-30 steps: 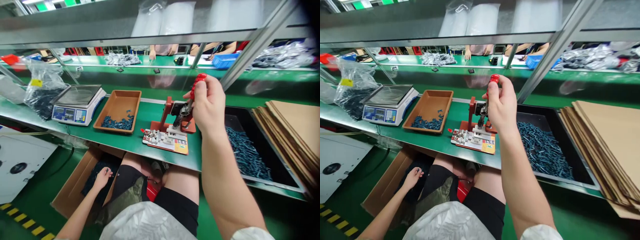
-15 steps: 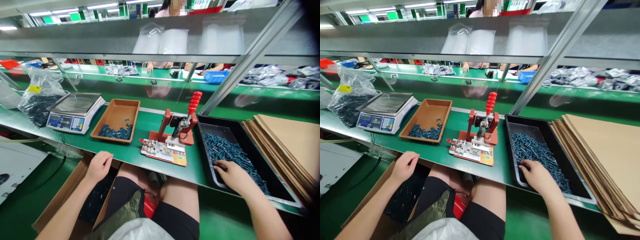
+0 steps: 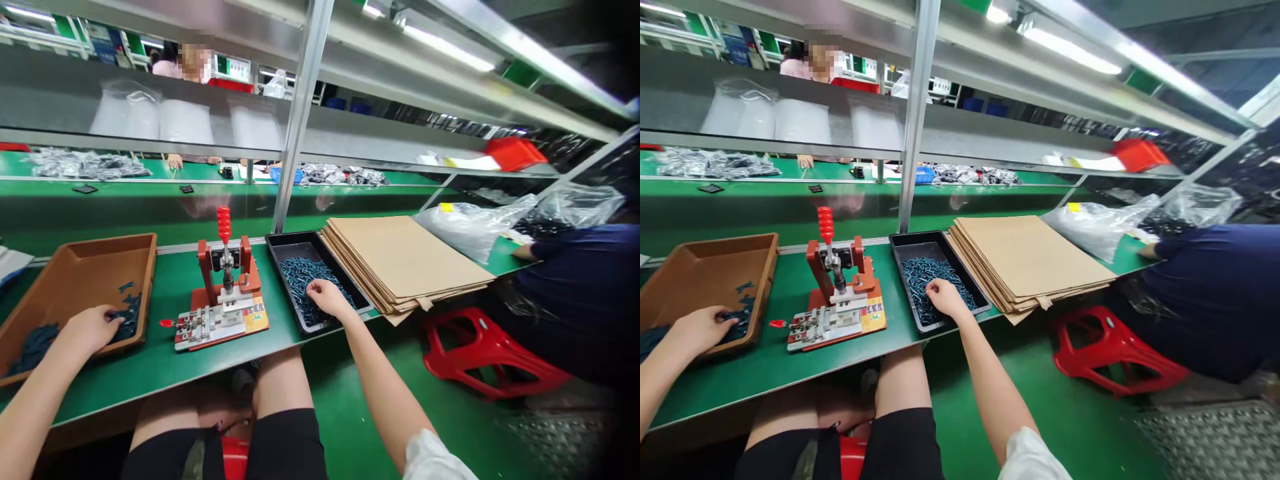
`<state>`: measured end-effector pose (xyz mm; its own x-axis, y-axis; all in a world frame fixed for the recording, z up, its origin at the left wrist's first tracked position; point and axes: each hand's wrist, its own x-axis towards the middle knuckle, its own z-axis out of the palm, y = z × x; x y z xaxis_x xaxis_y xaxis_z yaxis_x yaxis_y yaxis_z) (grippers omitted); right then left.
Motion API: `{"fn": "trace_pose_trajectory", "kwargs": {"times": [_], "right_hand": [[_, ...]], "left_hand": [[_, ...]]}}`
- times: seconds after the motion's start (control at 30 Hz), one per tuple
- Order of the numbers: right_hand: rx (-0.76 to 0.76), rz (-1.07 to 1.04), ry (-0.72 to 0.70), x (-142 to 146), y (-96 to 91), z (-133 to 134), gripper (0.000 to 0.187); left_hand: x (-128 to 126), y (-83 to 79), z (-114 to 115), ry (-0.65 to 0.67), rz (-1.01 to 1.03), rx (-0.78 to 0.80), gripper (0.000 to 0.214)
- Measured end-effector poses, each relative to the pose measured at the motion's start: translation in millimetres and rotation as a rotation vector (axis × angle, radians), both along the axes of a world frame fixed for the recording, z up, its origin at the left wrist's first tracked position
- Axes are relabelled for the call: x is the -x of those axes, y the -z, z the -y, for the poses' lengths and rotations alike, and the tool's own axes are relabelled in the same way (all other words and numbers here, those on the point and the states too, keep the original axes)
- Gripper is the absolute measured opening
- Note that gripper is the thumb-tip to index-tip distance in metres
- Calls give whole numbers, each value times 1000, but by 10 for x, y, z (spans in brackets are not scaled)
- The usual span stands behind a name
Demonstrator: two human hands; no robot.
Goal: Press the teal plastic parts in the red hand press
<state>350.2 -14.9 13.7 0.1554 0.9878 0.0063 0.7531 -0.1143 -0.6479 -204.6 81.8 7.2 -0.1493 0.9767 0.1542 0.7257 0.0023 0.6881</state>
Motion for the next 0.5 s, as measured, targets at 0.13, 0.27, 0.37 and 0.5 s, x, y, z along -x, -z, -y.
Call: {"fn": "trace_pose_trajectory", "kwargs": {"times": [0.13,0.27,0.37,0.5], "right_hand": [[-23,-384,-7,-64,-42,-3,20],[-97,-636,-55,52,-154,49,32],[-161,-747,-90,293,-232,152,30],[-260,-805,-132,797,-255,338,34]], "left_hand": [[190,171,-59,-158,-340,346,46],[150,72,-29,-115,-381,388,38],[49,-92,60,-76,-344,366,32],[-40,-261,241,-92,-188,283,21]]}}
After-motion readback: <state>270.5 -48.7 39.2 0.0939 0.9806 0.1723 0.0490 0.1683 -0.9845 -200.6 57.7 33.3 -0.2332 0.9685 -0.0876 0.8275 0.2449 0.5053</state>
